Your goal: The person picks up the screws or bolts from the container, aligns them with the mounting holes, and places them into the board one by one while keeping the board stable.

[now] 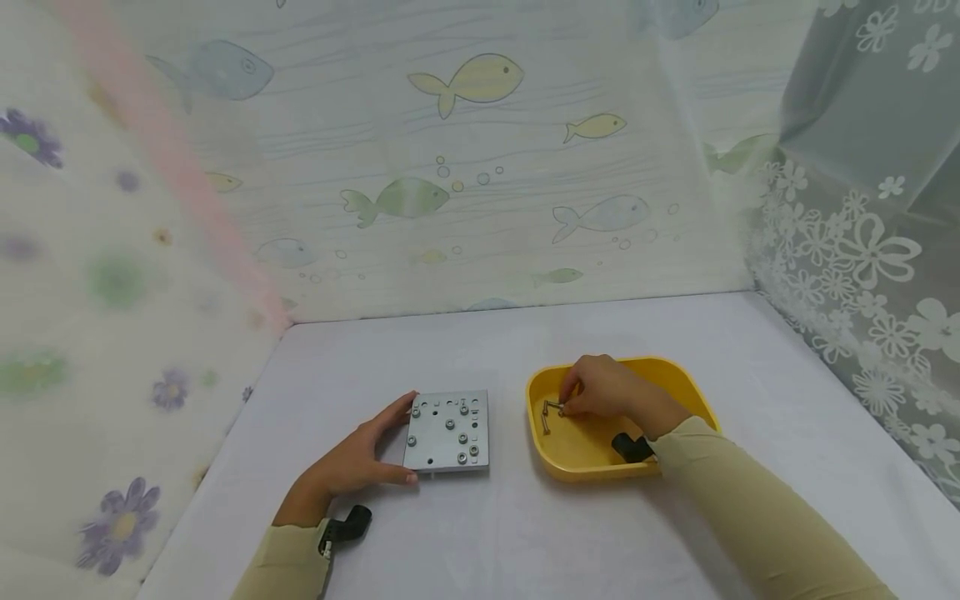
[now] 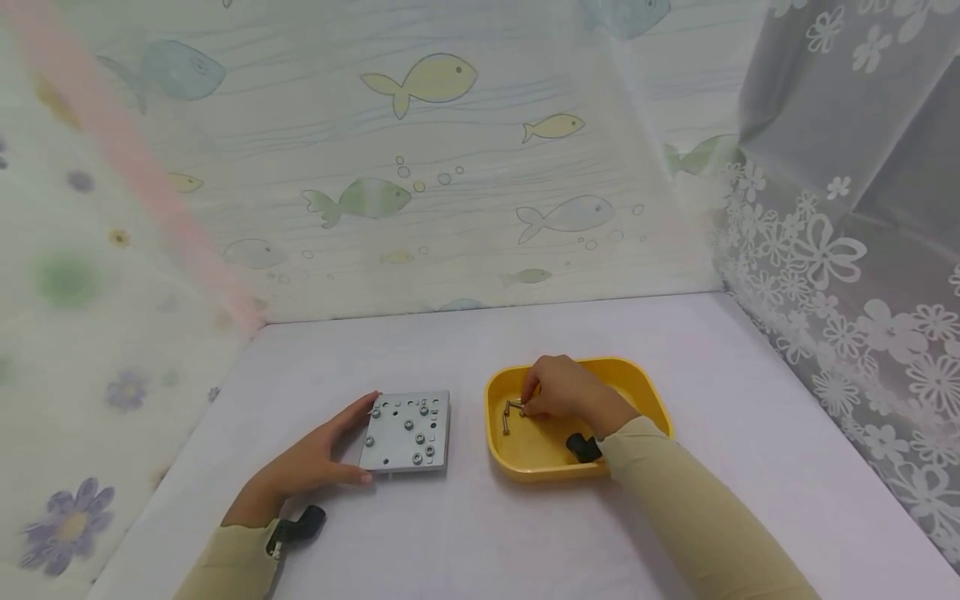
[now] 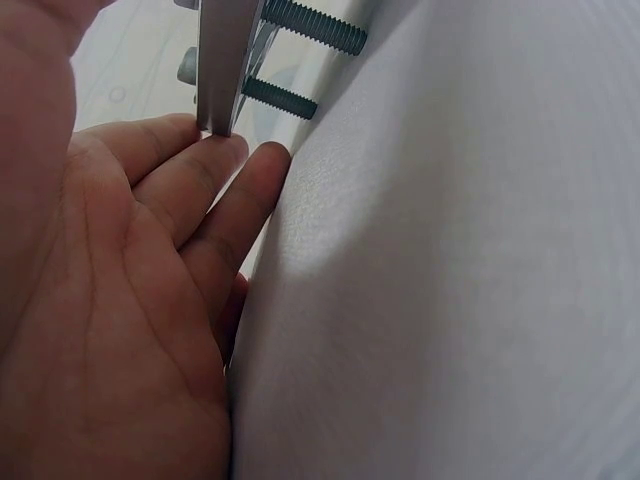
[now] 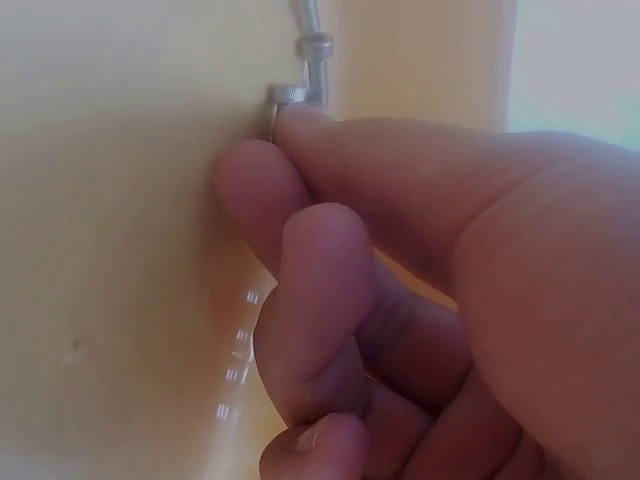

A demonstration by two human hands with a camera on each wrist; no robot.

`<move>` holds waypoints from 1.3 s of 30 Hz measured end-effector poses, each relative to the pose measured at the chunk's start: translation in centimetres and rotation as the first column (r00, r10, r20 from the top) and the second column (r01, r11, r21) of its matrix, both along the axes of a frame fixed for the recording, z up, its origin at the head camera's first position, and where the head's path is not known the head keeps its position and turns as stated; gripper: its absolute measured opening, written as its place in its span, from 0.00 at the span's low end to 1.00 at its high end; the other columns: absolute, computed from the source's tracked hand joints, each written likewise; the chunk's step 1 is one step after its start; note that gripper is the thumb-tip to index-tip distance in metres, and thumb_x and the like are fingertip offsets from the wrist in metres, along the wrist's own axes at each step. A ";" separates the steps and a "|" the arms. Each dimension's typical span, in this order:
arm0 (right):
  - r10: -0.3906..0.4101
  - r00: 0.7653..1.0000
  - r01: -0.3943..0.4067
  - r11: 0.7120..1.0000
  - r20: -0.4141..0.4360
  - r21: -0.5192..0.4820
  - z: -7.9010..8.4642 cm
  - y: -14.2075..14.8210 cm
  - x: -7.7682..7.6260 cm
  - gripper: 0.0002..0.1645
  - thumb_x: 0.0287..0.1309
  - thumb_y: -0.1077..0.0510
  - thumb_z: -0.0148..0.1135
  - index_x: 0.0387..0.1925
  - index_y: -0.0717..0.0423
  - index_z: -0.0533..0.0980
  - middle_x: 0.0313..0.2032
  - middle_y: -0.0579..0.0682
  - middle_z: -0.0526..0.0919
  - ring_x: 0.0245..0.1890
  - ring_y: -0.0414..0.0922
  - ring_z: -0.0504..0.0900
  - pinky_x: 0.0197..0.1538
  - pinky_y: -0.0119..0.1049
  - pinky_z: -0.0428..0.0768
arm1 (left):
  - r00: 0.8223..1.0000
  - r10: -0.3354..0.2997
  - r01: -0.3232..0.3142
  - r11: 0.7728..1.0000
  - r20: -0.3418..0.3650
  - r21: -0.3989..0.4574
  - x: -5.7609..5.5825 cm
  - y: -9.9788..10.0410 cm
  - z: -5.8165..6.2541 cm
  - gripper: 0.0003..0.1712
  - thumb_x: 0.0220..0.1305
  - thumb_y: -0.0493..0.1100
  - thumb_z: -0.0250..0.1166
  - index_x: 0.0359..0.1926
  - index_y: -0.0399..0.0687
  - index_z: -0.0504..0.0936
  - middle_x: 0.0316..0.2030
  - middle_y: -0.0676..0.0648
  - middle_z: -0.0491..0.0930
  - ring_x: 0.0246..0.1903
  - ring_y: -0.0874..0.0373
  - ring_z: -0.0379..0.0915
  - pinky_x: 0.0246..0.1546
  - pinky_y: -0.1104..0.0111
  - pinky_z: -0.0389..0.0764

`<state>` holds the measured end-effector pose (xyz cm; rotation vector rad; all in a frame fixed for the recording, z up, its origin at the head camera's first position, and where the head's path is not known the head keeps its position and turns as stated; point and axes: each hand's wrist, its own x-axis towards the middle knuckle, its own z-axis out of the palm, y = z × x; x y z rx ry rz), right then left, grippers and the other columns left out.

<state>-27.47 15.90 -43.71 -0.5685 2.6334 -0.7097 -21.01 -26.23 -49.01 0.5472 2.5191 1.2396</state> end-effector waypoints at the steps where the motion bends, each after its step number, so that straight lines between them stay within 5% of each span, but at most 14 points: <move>1: 0.002 1.000 -0.001 1.000 -0.006 0.004 0.0 -0.1 0.0 0.04 0.59 0.56 0.75 0.38 0.47 0.89 0.38 0.44 0.86 0.31 0.41 0.78 0.38 0.34 0.78 | 1.000 -0.002 0.002 1.000 0.001 0.005 0.0 0.0 0.0 0.74 0.42 0.57 0.86 0.84 0.64 0.48 0.76 0.51 0.65 0.82 0.45 0.44 0.77 0.35 0.37; 13: -0.031 0.998 0.030 0.999 0.053 0.017 -0.4 -0.5 0.1 0.06 0.60 0.49 0.75 0.33 0.46 0.86 0.30 0.43 0.85 0.29 0.42 0.79 0.35 0.34 0.79 | 1.000 -0.012 0.012 1.000 -0.002 0.006 0.1 0.0 0.1 0.74 0.43 0.56 0.86 0.84 0.63 0.48 0.76 0.51 0.65 0.82 0.45 0.44 0.77 0.35 0.37; 39: -0.030 1.000 0.031 0.992 -0.010 0.126 0.2 -1.3 0.3 0.05 0.62 0.50 0.72 0.33 0.45 0.87 0.30 0.41 0.86 0.30 0.42 0.78 0.35 0.34 0.77 | 1.000 0.000 0.000 1.000 -0.017 -0.006 0.0 0.0 -0.6 0.75 0.40 0.60 0.86 0.83 0.66 0.48 0.75 0.54 0.66 0.81 0.51 0.46 0.79 0.39 0.40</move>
